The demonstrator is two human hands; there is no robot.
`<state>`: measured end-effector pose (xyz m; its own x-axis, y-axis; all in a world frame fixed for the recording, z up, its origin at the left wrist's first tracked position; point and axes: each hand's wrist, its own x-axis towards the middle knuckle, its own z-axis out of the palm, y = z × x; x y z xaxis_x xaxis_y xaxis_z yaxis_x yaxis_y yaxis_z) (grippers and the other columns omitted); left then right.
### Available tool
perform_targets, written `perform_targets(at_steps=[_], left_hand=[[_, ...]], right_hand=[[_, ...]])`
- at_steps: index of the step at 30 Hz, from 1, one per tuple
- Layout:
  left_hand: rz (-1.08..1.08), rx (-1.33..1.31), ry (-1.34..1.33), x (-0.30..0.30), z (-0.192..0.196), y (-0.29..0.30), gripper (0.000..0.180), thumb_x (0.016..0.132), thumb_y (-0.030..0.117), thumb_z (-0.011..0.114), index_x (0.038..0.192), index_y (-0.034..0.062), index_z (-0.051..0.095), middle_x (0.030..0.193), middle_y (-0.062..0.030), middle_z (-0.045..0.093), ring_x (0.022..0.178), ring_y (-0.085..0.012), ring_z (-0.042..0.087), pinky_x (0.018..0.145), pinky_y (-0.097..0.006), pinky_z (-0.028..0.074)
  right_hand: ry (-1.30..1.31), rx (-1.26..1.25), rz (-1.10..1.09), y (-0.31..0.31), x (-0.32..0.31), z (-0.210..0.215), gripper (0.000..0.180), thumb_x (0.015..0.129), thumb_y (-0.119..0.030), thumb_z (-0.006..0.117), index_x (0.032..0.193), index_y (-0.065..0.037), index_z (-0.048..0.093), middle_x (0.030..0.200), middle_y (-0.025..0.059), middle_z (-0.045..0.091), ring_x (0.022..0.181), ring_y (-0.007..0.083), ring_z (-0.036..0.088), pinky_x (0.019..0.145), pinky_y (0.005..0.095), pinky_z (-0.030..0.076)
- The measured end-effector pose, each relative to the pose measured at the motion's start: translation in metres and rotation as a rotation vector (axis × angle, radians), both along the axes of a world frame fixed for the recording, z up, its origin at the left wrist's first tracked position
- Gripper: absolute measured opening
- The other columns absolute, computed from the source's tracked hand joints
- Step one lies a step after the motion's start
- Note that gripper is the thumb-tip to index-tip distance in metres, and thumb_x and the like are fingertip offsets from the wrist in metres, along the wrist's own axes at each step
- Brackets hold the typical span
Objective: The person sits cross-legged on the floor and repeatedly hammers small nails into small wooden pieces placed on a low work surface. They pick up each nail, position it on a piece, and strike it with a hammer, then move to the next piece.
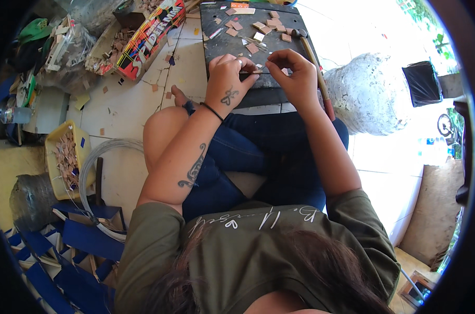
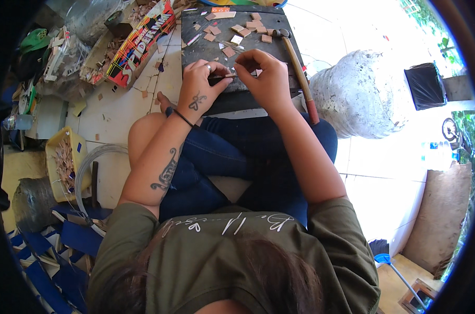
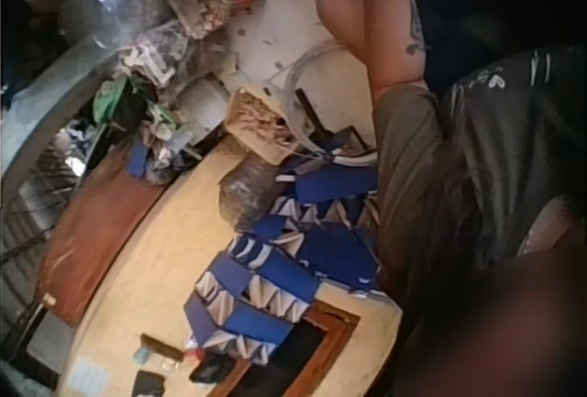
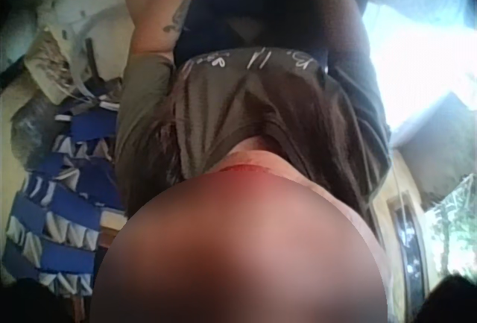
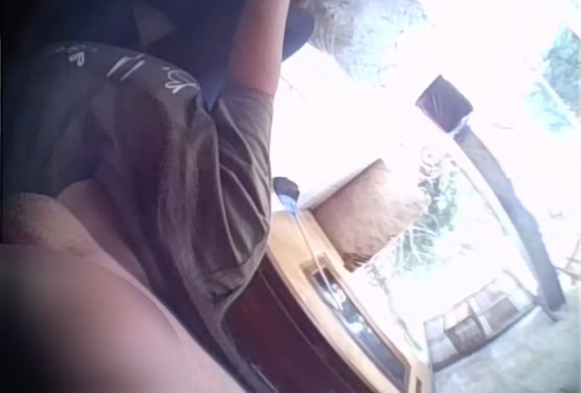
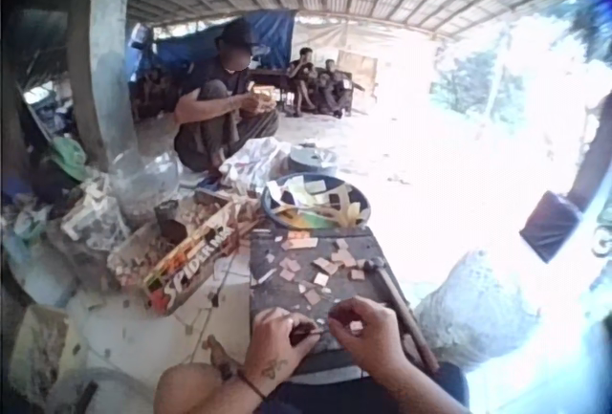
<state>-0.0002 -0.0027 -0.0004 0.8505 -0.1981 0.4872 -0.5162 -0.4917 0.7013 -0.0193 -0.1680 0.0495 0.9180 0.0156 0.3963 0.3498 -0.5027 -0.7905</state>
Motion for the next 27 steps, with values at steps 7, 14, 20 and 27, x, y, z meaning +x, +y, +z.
perform_targets(at_steps=[7,14,20,27], left_hand=[[0.007,0.056,-0.054,0.001,0.000,0.001,0.019,0.070,0.019,0.077,0.086,0.0113,0.071,0.080,-0.0056,0.064,0.087,-0.0267,0.059,0.086,-0.039,0.041],[0.002,0.044,-0.042,0.001,-0.001,0.000,0.016,0.071,0.019,0.077,0.084,0.0119,0.070,0.079,-0.0053,0.064,0.086,-0.0261,0.058,0.087,-0.039,0.040],[0.015,0.041,-0.072,0.000,0.000,0.000,0.017,0.070,0.018,0.077,0.084,0.0111,0.070,0.079,-0.0062,0.065,0.083,-0.0274,0.059,0.084,-0.039,0.042],[-0.006,0.054,-0.042,0.002,0.002,0.000,0.017,0.071,0.018,0.077,0.084,0.0109,0.070,0.078,-0.0064,0.065,0.083,-0.0272,0.060,0.083,-0.039,0.042]], right_hand=[[0.008,-0.071,0.044,0.001,0.006,-0.001,0.014,0.079,-0.009,0.069,0.089,0.000,0.068,0.079,0.0094,0.069,0.072,0.0158,0.068,0.068,0.0282,0.052],[0.020,-0.136,0.040,0.002,0.007,0.002,0.013,0.080,-0.010,0.070,0.088,0.000,0.068,0.080,0.0095,0.070,0.073,0.0154,0.068,0.069,0.0277,0.052],[-0.022,-0.244,0.073,0.003,0.005,0.010,0.012,0.081,-0.010,0.070,0.088,-0.001,0.067,0.080,0.0078,0.070,0.077,0.0136,0.069,0.072,0.0271,0.051],[0.016,-0.156,0.061,0.003,0.011,0.009,0.013,0.078,-0.011,0.069,0.086,-0.001,0.068,0.078,0.0117,0.070,0.072,0.0198,0.069,0.068,0.0307,0.053]])
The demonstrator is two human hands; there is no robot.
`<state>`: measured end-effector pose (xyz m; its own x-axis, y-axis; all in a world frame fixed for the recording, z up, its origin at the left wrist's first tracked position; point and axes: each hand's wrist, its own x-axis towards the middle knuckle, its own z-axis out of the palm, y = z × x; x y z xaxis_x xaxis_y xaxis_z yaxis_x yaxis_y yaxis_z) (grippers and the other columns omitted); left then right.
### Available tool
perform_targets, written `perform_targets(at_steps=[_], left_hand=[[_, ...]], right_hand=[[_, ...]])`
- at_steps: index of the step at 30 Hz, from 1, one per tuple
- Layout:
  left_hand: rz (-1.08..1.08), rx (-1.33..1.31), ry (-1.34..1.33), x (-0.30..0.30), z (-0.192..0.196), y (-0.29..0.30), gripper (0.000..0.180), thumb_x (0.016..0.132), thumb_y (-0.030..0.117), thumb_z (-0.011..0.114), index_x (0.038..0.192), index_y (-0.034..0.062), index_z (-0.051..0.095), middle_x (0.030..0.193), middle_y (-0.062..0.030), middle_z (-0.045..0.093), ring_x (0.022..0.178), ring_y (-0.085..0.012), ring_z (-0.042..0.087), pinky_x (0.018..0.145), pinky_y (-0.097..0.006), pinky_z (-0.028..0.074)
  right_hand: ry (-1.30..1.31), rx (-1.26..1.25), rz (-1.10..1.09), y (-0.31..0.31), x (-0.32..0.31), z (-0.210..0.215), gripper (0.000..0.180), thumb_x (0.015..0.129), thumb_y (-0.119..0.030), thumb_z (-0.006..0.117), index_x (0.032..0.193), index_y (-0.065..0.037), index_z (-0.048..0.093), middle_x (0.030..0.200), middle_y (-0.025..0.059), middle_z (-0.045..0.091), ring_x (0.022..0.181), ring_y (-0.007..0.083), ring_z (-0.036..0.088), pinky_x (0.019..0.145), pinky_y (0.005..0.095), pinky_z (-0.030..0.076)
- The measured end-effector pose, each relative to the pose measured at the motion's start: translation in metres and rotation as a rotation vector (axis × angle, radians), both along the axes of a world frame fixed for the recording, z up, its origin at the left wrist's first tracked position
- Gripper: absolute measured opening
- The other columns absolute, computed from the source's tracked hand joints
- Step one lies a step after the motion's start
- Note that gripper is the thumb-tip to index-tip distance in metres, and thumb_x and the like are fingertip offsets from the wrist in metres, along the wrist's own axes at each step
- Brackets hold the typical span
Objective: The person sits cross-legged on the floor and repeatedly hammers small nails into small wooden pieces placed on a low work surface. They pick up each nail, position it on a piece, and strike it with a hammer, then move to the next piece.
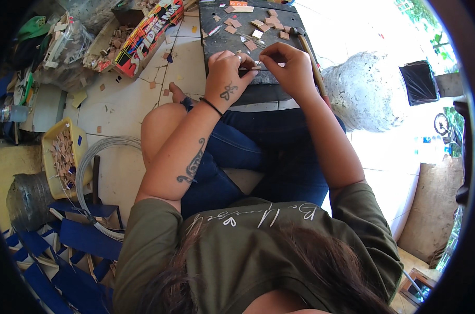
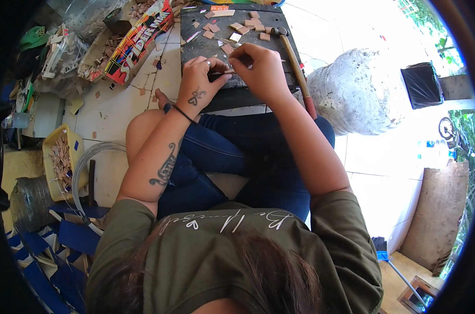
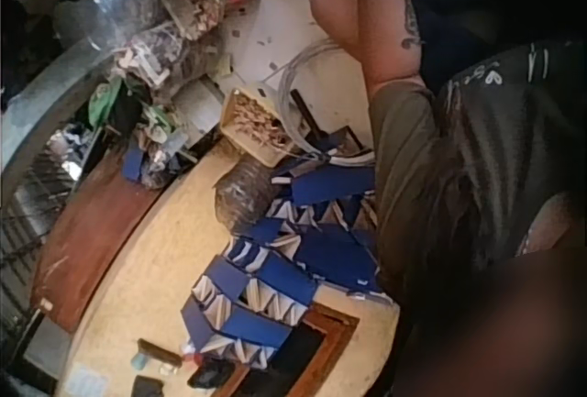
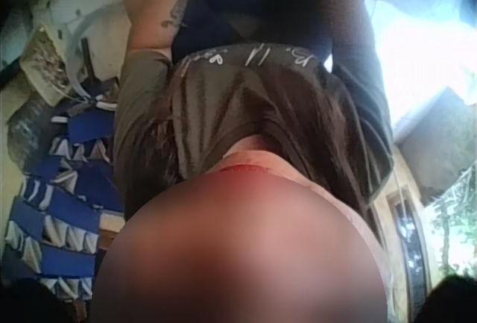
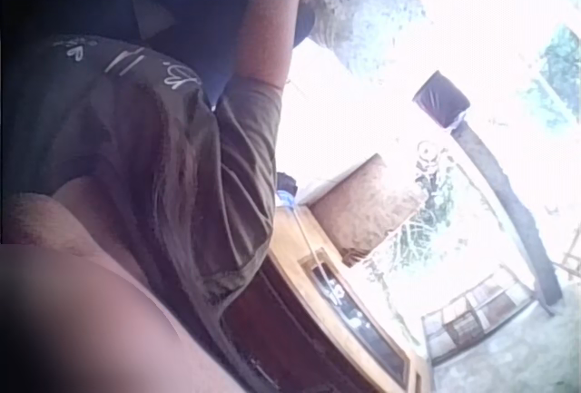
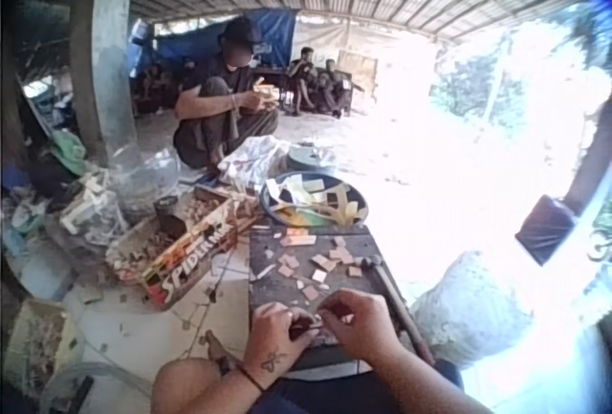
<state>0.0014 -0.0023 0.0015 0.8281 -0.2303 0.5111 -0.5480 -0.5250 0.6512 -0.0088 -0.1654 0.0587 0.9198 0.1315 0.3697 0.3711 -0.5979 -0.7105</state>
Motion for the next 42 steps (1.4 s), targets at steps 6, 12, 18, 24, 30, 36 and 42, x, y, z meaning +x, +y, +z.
perform_targets(at_steps=[6,12,18,24,30,36,42], left_hand=[[-0.005,-0.029,0.014,0.000,0.000,-0.001,0.012,0.072,0.020,0.075,0.080,0.0129,0.070,0.074,-0.0026,0.064,0.084,-0.0229,0.058,0.091,-0.038,0.036],[-0.009,-0.039,0.027,-0.001,0.001,0.000,0.012,0.072,0.020,0.076,0.079,0.0131,0.070,0.074,-0.0021,0.065,0.082,-0.0219,0.058,0.090,-0.037,0.036],[0.009,-0.012,0.000,-0.001,0.000,-0.001,0.012,0.072,0.020,0.076,0.079,0.0136,0.070,0.074,-0.0020,0.064,0.082,-0.0216,0.058,0.090,-0.037,0.037],[-0.002,-0.028,-0.004,0.001,-0.004,-0.001,0.012,0.071,0.020,0.076,0.079,0.0135,0.069,0.072,-0.0017,0.063,0.083,-0.0222,0.058,0.089,-0.037,0.037],[0.021,-0.029,0.013,-0.001,-0.003,-0.002,0.012,0.072,0.019,0.075,0.080,0.0128,0.070,0.072,-0.0032,0.064,0.081,-0.0218,0.058,0.089,-0.037,0.037],[-0.074,-0.206,-0.003,0.002,0.006,-0.007,0.011,0.075,0.015,0.073,0.081,0.0058,0.069,0.077,-0.0095,0.067,0.074,-0.0263,0.062,0.074,-0.038,0.047],[-0.156,-0.282,-0.080,0.003,0.003,-0.011,0.006,0.080,0.007,0.068,0.080,0.0006,0.066,0.075,-0.0135,0.063,0.068,-0.0289,0.062,0.060,-0.035,0.048]], right_hand=[[0.083,-0.018,-0.022,-0.004,-0.001,-0.002,0.011,0.082,-0.007,0.070,0.087,0.002,0.066,0.080,0.0053,0.070,0.078,0.0110,0.068,0.076,0.0248,0.053],[0.076,-0.027,-0.009,-0.004,-0.001,-0.001,0.011,0.083,-0.007,0.070,0.087,0.001,0.066,0.081,0.0055,0.070,0.079,0.0110,0.068,0.076,0.0250,0.053],[0.083,-0.035,-0.009,-0.005,-0.002,-0.003,0.011,0.083,-0.007,0.070,0.088,0.002,0.066,0.082,0.0059,0.070,0.080,0.0114,0.068,0.076,0.0252,0.053],[0.015,-0.047,0.013,-0.002,-0.002,-0.002,0.011,0.082,-0.008,0.069,0.087,0.001,0.066,0.080,0.0068,0.070,0.078,0.0123,0.068,0.075,0.0260,0.053],[-0.057,-0.068,0.026,0.002,-0.005,0.000,0.012,0.079,-0.010,0.068,0.084,0.000,0.066,0.078,0.0119,0.069,0.072,0.0212,0.068,0.068,0.0306,0.053],[-0.002,-0.040,0.017,0.002,-0.001,-0.002,0.015,0.078,-0.013,0.069,0.087,0.000,0.067,0.080,0.0139,0.068,0.073,0.0250,0.068,0.069,0.0330,0.053],[-0.133,-0.546,-0.380,-0.044,-0.036,-0.002,0.045,0.081,-0.022,0.071,0.119,-0.003,0.055,0.112,0.0183,0.058,0.100,0.0324,0.061,0.088,0.0389,0.049]])
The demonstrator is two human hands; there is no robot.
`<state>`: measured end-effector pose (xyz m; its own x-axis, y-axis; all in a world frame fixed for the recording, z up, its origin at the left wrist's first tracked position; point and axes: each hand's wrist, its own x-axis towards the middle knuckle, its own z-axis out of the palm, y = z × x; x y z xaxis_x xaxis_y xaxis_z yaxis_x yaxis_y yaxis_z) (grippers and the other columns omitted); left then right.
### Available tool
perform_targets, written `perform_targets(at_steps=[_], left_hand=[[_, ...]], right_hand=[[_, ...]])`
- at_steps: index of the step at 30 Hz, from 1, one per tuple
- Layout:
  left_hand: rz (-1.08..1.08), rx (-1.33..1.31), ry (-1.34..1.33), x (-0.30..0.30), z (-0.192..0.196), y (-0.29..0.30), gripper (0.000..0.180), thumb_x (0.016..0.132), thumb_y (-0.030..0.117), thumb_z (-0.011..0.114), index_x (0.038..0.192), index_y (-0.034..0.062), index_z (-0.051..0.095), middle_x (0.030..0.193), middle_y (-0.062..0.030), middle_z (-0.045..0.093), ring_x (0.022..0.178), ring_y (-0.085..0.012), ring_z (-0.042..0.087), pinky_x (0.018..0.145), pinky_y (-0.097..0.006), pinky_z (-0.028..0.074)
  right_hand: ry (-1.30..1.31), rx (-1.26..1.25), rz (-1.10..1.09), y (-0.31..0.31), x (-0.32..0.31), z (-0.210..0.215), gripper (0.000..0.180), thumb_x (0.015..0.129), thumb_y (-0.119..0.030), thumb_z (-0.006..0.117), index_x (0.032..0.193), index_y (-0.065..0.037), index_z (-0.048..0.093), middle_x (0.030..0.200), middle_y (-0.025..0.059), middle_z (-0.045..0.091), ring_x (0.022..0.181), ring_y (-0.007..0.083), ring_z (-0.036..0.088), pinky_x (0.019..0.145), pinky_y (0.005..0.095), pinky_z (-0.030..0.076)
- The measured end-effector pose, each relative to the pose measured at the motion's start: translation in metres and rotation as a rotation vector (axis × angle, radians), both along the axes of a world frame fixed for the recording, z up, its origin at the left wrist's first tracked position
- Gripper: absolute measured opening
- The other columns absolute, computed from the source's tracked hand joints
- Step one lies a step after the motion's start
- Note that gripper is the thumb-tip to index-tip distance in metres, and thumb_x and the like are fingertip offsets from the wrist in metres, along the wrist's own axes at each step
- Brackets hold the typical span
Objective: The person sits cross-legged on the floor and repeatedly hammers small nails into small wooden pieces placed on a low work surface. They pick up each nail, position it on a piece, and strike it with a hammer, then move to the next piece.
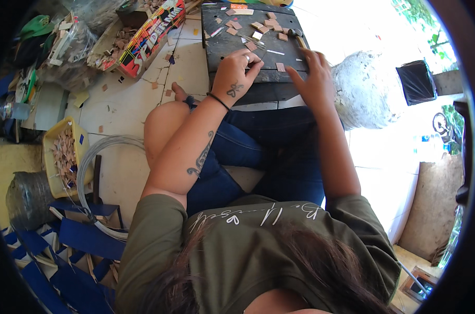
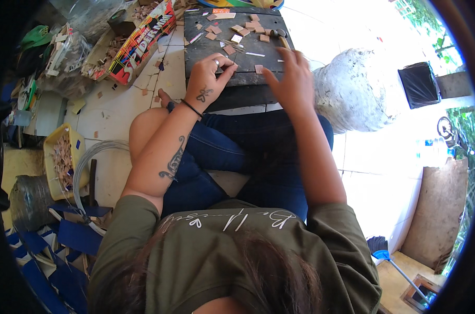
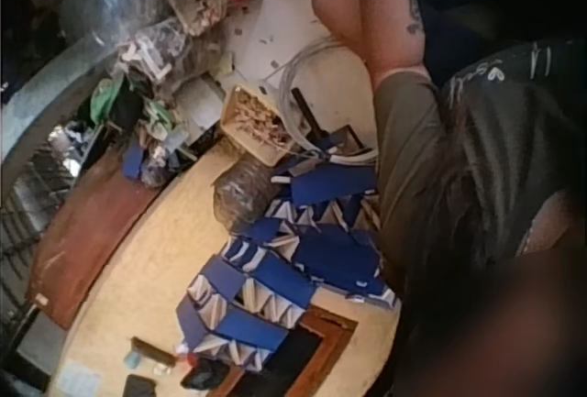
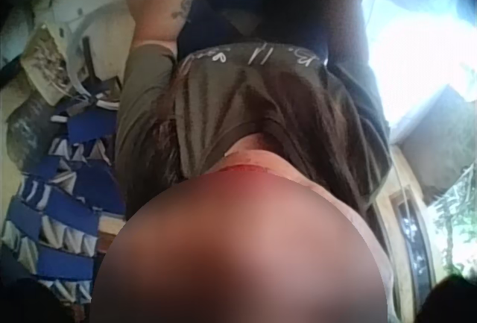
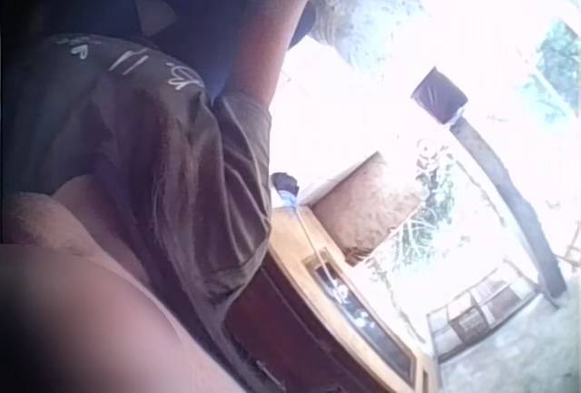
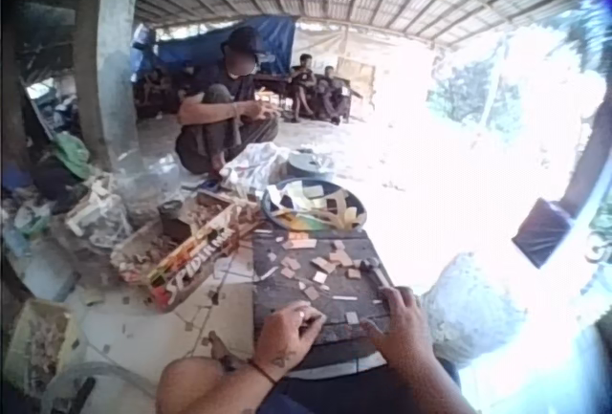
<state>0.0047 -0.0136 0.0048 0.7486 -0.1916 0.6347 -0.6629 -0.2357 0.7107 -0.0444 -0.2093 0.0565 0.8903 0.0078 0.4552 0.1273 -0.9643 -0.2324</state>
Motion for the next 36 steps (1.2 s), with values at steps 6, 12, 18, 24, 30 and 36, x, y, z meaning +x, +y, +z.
perform_targets(at_steps=[6,12,18,24,30,36], left_hand=[[0.001,0.015,0.024,0.001,-0.004,-0.001,0.008,0.080,0.007,0.068,0.077,0.0002,0.063,0.074,-0.0127,0.061,0.066,-0.0291,0.061,0.059,-0.035,0.048],[-0.034,-0.018,0.028,0.002,-0.005,-0.001,0.009,0.080,0.006,0.067,0.075,0.0000,0.062,0.075,-0.0125,0.061,0.066,-0.0291,0.060,0.059,-0.035,0.047],[-0.037,0.002,0.048,0.003,-0.008,-0.001,0.009,0.080,0.005,0.068,0.076,0.0000,0.061,0.075,-0.0130,0.061,0.067,-0.0297,0.060,0.060,-0.035,0.048],[-0.041,-0.011,0.027,0.003,-0.009,-0.002,0.010,0.080,0.005,0.068,0.075,0.0000,0.061,0.074,-0.0130,0.061,0.066,-0.0300,0.060,0.060,-0.036,0.047],[-0.049,0.005,0.037,0.004,-0.009,0.000,0.009,0.079,0.004,0.067,0.075,-0.0002,0.061,0.073,-0.0129,0.060,0.069,-0.0306,0.060,0.062,-0.037,0.047],[-0.017,0.073,-0.008,0.005,-0.009,0.001,0.008,0.082,0.004,0.066,0.077,-0.0005,0.062,0.074,-0.0096,0.063,0.066,-0.0226,0.063,0.060,-0.031,0.048]], right_hand=[[0.233,-0.032,-0.247,-0.051,-0.032,-0.032,0.045,0.088,-0.020,0.062,0.128,-0.005,0.046,0.110,0.0189,0.055,0.095,0.0331,0.061,0.084,0.0417,0.049],[0.377,0.845,-0.081,-0.050,-0.049,-0.006,0.035,0.097,-0.015,0.047,0.128,0.001,0.046,0.082,0.0096,0.058,0.073,0.0214,0.061,0.067,0.0319,0.049],[0.449,0.733,0.034,-0.022,-0.110,0.043,0.033,0.098,-0.011,0.047,0.128,0.001,0.050,0.078,0.0062,0.059,0.066,0.0133,0.057,0.061,0.0268,0.045],[0.205,0.434,0.131,-0.002,-0.127,0.060,0.032,0.095,-0.006,0.050,0.126,-0.001,0.055,0.075,0.0100,0.059,0.066,0.0165,0.058,0.063,0.0290,0.046],[0.204,0.413,0.107,-0.003,-0.127,0.061,0.030,0.094,-0.007,0.052,0.123,-0.002,0.058,0.079,0.0135,0.061,0.068,0.0201,0.060,0.064,0.0307,0.047],[0.257,0.425,0.084,-0.008,-0.127,0.058,0.030,0.093,-0.007,0.054,0.122,-0.001,0.058,0.080,0.0142,0.063,0.071,0.0208,0.061,0.067,0.0304,0.048]])
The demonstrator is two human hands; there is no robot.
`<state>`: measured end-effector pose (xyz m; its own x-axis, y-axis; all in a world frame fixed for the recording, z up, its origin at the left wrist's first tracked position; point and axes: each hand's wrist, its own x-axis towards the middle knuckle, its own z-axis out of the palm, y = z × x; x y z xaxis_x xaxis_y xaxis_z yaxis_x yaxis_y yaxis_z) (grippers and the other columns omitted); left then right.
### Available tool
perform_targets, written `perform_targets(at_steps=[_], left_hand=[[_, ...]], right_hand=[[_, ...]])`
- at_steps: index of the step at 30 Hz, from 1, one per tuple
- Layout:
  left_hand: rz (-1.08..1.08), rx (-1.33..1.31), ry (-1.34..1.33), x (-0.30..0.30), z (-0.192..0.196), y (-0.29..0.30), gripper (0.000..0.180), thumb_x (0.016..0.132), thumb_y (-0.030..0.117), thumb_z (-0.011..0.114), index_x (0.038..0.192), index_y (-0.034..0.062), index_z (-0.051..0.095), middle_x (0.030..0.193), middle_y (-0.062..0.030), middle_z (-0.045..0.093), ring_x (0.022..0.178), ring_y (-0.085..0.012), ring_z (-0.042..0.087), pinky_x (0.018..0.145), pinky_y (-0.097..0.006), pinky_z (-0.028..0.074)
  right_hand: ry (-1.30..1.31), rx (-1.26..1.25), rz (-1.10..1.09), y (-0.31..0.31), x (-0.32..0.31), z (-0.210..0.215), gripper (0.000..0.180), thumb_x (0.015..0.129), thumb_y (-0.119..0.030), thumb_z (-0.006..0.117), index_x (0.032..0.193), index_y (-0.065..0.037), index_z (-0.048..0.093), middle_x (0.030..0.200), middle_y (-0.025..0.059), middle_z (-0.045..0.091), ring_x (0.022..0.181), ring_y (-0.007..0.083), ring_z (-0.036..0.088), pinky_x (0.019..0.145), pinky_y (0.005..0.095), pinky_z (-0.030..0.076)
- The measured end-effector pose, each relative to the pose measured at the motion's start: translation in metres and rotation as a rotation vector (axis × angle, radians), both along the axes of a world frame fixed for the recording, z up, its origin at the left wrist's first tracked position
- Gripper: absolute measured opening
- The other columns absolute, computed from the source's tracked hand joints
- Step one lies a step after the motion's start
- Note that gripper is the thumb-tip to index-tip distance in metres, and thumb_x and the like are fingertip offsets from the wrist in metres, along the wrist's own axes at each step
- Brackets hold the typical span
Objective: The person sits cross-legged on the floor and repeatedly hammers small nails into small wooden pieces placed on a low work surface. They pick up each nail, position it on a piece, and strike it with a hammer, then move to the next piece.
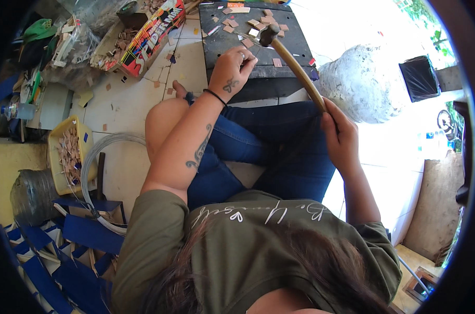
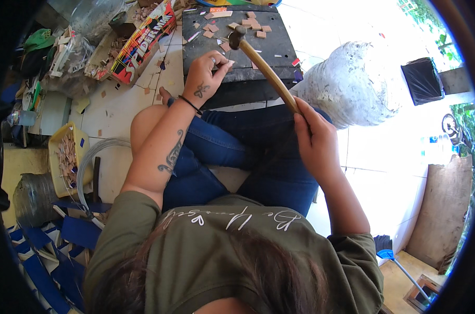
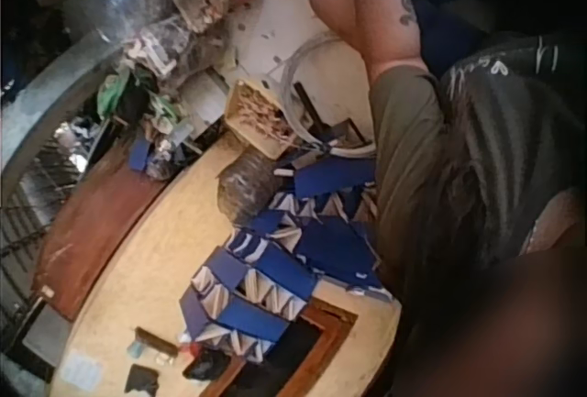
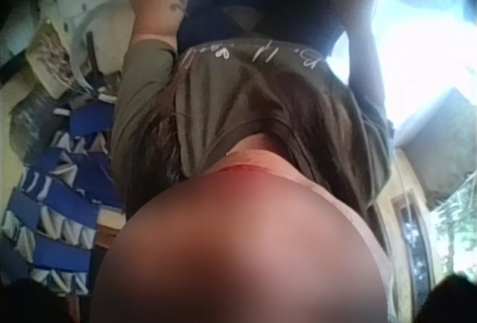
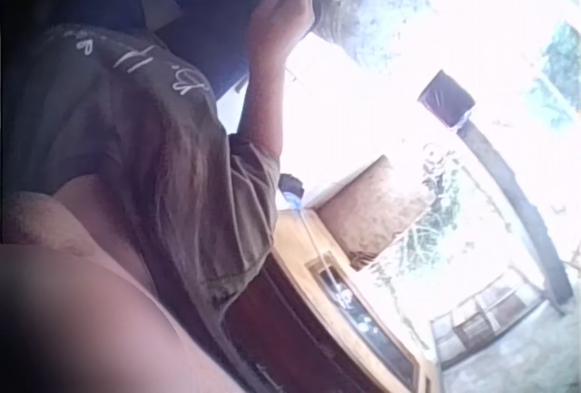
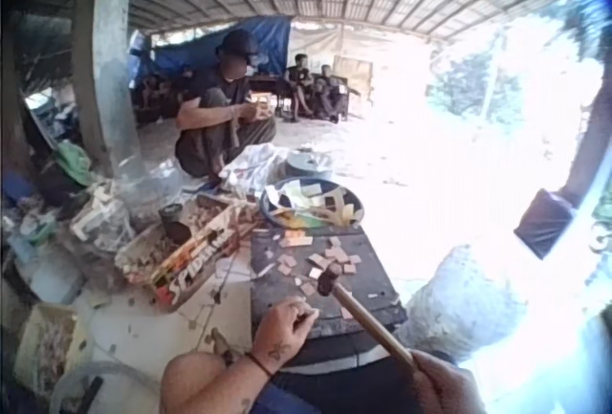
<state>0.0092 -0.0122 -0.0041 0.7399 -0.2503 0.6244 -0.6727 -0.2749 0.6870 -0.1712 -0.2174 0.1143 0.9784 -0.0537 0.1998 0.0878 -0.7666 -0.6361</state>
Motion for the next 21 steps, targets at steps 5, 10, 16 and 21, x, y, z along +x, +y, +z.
perform_targets(at_steps=[5,10,16,21], left_hand=[[0.006,-0.019,0.045,-0.0017,-0.0010,-0.0008,0.008,0.081,0.003,0.067,0.077,-0.0001,0.062,0.074,-0.0097,0.063,0.065,-0.0229,0.063,0.060,-0.031,0.048],[-0.001,-0.024,0.002,-0.0020,-0.0005,-0.0004,0.007,0.081,0.003,0.067,0.078,-0.0003,0.062,0.074,-0.0099,0.062,0.062,-0.0222,0.061,0.058,-0.030,0.047],[0.002,-0.004,0.054,-0.0053,0.0038,0.0001,0.008,0.079,0.004,0.068,0.075,-0.0001,0.063,0.073,-0.0125,0.061,0.067,-0.0289,0.061,0.060,-0.035,0.048],[-0.003,-0.019,0.061,-0.0041,0.0045,-0.0007,0.009,0.079,0.005,0.068,0.075,-0.0002,0.062,0.073,-0.0124,0.061,0.066,-0.0290,0.061,0.060,-0.035,0.048]], right_hand=[[-0.093,-0.027,0.026,0.0002,0.0000,-0.0058,0.030,0.093,-0.007,0.054,0.123,-0.001,0.058,0.081,0.0142,0.063,0.071,0.0212,0.062,0.068,0.0303,0.048],[-0.137,-0.008,0.061,0.0009,-0.0007,-0.0049,0.030,0.094,-0.007,0.054,0.123,-0.002,0.057,0.083,0.0147,0.063,0.071,0.0211,0.062,0.069,0.0304,0.048],[-0.080,0.043,0.010,0.0003,0.0004,-0.0039,0.030,0.093,-0.008,0.054,0.123,-0.001,0.057,0.086,0.0152,0.064,0.072,0.0208,0.062,0.071,0.0301,0.049],[-0.014,0.007,0.042,-0.0012,0.0019,-0.0073,0.030,0.094,-0.008,0.053,0.123,-0.001,0.057,0.087,0.0155,0.064,0.073,0.0210,0.062,0.071,0.0296,0.048]])
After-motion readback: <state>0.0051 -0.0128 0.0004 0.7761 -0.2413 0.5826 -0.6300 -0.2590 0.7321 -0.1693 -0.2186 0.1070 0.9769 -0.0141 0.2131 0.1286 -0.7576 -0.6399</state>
